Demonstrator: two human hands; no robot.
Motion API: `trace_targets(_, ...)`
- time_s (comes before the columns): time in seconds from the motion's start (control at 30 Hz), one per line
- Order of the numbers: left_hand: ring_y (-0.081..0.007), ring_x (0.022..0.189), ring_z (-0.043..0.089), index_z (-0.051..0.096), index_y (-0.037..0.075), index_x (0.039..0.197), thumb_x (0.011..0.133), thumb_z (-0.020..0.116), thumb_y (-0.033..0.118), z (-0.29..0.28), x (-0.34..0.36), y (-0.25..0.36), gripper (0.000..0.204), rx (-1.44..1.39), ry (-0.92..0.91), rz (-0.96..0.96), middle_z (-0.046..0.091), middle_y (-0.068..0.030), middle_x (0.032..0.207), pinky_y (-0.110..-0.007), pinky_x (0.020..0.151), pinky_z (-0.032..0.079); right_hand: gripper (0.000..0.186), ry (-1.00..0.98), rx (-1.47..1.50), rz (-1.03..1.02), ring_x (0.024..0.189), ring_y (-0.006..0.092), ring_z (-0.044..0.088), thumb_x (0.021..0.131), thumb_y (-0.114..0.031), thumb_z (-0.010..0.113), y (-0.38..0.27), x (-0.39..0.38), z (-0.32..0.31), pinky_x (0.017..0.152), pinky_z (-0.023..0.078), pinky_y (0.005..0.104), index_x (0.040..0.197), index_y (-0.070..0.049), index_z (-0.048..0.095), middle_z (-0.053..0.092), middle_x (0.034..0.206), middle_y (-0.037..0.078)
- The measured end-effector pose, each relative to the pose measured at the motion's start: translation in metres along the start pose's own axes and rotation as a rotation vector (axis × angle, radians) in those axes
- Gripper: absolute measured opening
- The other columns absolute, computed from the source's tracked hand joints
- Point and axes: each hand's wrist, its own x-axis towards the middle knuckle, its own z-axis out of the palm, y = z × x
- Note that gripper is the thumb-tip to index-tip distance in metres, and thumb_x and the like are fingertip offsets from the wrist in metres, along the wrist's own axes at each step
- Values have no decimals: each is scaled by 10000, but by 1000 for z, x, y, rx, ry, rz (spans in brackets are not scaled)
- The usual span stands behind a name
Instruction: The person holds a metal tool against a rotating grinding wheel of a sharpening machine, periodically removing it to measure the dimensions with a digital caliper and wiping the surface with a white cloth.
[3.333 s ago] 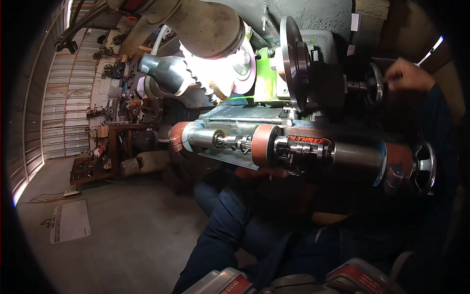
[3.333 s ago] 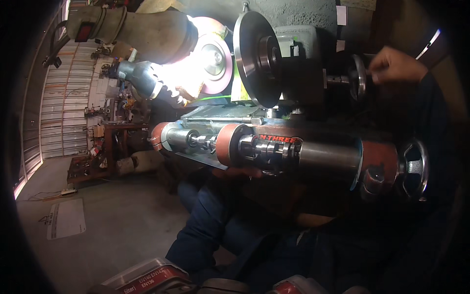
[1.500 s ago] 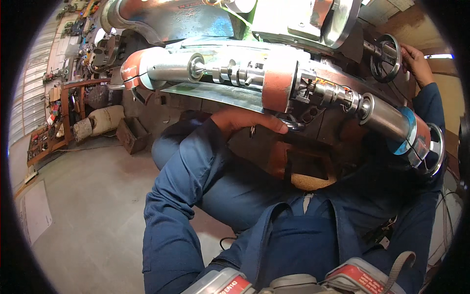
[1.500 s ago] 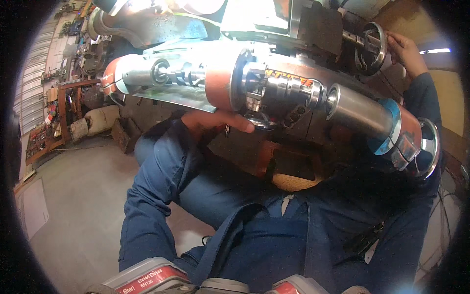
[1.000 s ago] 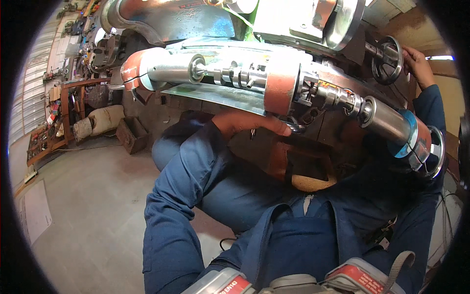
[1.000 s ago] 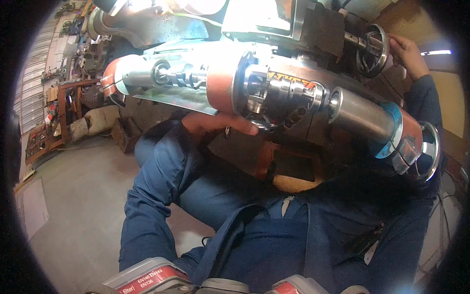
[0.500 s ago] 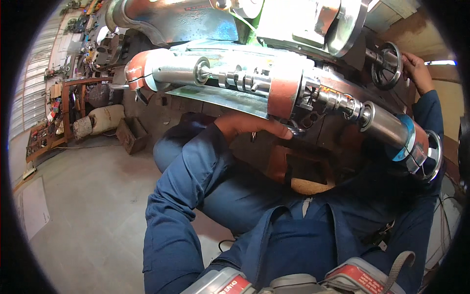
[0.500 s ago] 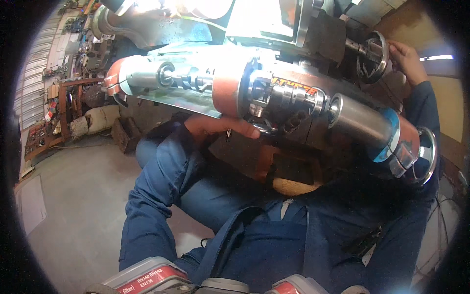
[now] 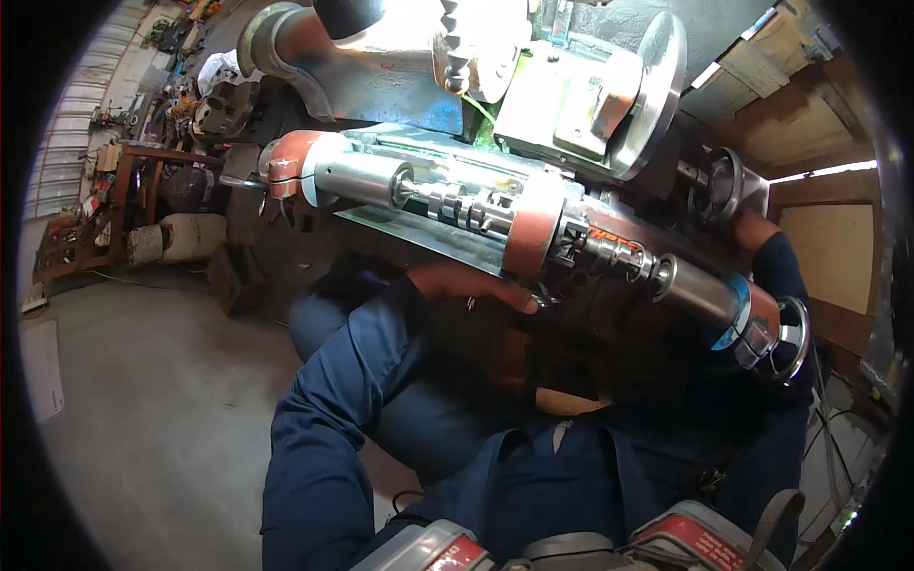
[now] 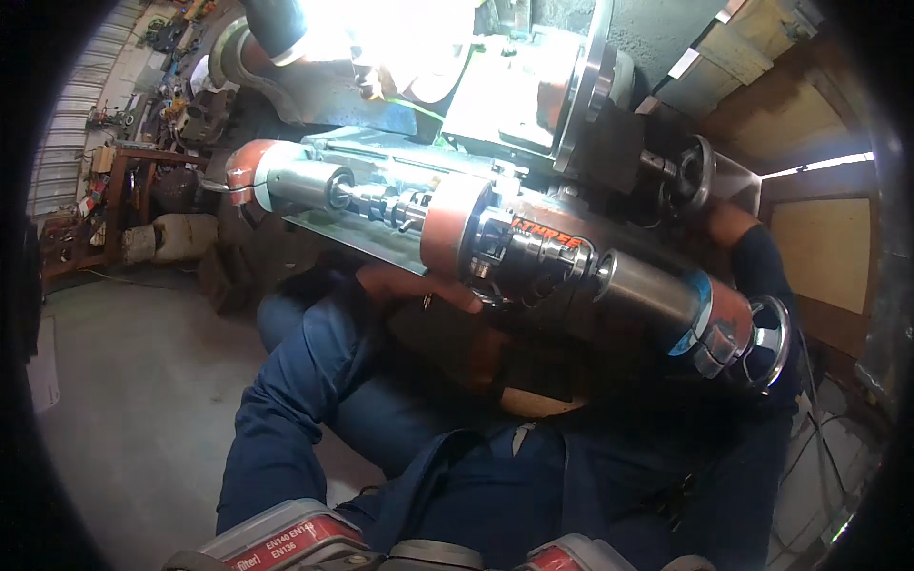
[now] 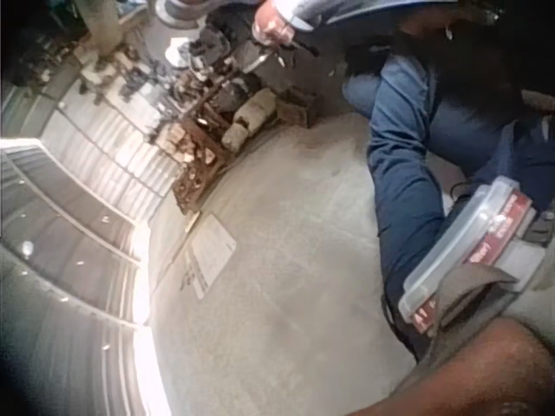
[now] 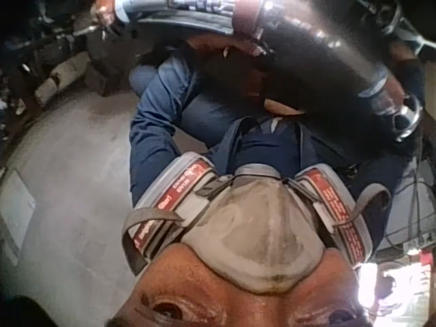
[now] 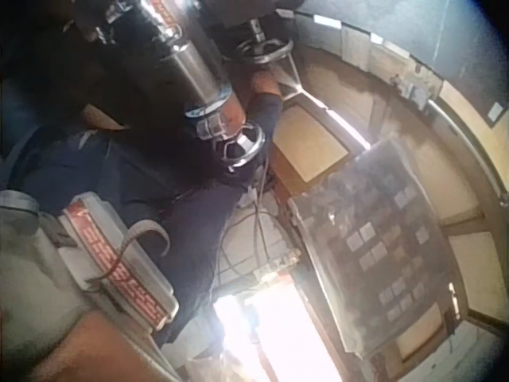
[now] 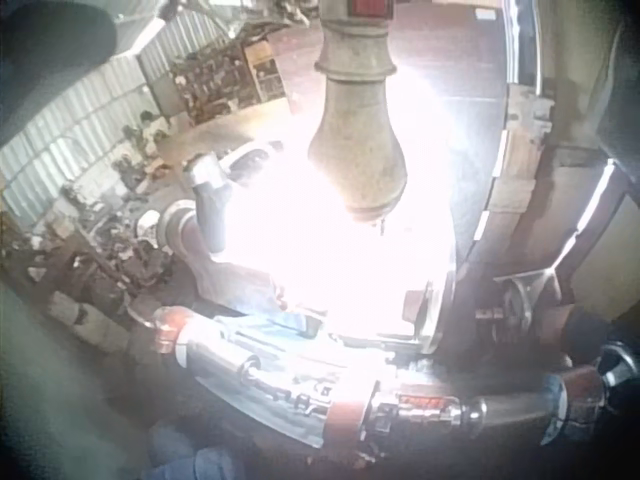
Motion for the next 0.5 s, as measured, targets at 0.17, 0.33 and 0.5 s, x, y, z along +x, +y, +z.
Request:
trace_targets(0.17, -208, 1210, 551, 630, 75, 1255, 687, 876, 253, 5, -4, 24, 644, 17, 7, -6, 647, -76, 1240, -337, 1024, 422, 359, 334, -122, -209, 915, 258, 671, 957, -287, 582, 44, 39, -2, 848, 515, 352, 1161, 2, 647, 719, 989, 103)
trace_targets(0.33, -214, 1195, 561, 634, 80, 1249, 673, 876, 243, 4, -2, 15, 646, 44, 32, 41, 647, -72, 1241, -343, 1015, 430, 296, 340, 91, -227, 835, 173, 629, 981, -203, 527, 19, 47, -35, 785, 496, 301, 1155, 0, 653, 709, 937, 72)
trace_targets(0.5, -215, 1182, 568, 636, 78, 1245, 666, 879, 235, 0, -2, 5, 647, 52, 37, 13, 654, -76, 1228, -342, 1005, 436, 236, 277, 267, -69, 726, 89, 499, 994, -163, 493, -30, 24, -57, 675, 428, 268, 1039, 9, 649, 606, 788, 0)
